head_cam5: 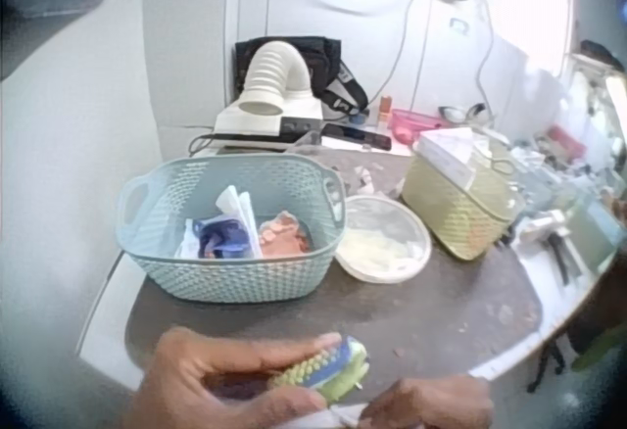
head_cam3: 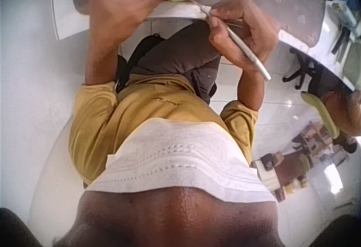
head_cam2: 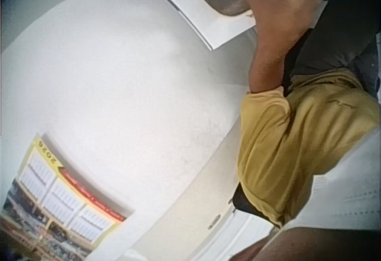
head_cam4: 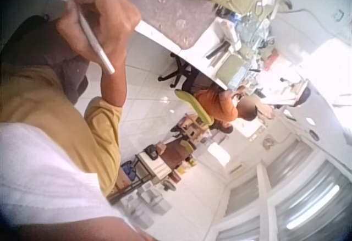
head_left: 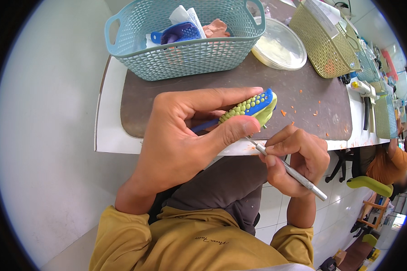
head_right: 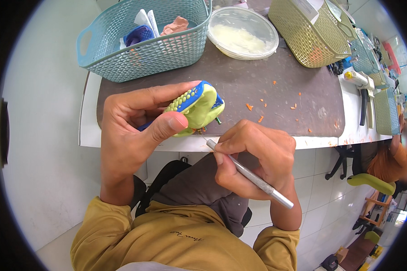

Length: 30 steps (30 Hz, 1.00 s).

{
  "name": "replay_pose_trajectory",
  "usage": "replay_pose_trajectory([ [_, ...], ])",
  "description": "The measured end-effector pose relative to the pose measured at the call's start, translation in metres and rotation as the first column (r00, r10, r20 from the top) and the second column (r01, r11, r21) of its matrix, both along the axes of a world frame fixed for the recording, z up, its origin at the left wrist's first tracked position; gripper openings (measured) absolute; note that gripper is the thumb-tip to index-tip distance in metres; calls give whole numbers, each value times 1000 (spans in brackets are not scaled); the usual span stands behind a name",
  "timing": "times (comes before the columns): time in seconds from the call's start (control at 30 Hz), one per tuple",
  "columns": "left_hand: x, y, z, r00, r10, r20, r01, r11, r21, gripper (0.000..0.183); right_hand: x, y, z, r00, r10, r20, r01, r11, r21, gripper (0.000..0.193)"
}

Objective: The person holds a small green and blue plastic mold containing orange clay and uses a fine metal sculpting tool to carve and shape the clay inside the mold. The person repeatedly rotates the mold and uses the tool to refine the clay's surface and edges.

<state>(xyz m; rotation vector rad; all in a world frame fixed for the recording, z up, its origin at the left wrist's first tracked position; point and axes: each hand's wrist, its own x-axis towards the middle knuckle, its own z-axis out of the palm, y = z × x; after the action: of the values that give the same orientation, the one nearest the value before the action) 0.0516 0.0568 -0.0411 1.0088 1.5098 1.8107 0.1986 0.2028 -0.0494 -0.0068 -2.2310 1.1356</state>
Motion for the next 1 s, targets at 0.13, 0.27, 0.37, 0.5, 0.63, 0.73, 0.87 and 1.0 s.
replay_pose_trajectory([
  [0.13,-1,1,2,1000,27,15,-27,1000,15,40,0,-2,-1,1000,-5,-5,5,999,-51,15],
  [0.27,-1,0,5,992,34,118,-36,999,14,39,1,-1,-1,999,34,-33,-36,998,-61,15],
  [0.37,-2,-2,5,997,25,73,-24,1000,-3,40,2,2,-1,997,74,-35,-76,996,-46,15],
  [0.5,0,-2,4,998,-9,55,8,1000,19,44,3,6,0,994,104,-24,-106,990,-95,16],
  [0.63,1,-4,3,1000,-2,26,0,999,52,47,2,4,1,996,93,-15,-94,987,-133,16],
  [0.73,0,-4,4,999,9,39,-11,999,53,48,1,4,0,996,82,-25,-83,993,-82,17],
  [0.87,0,-4,4,996,13,85,-18,998,55,51,2,5,-2,995,85,-51,-86,996,-16,18],
  [1.0,0,-3,5,997,15,81,-19,998,57,52,2,8,-3,991,110,-75,-109,994,13,18],
])
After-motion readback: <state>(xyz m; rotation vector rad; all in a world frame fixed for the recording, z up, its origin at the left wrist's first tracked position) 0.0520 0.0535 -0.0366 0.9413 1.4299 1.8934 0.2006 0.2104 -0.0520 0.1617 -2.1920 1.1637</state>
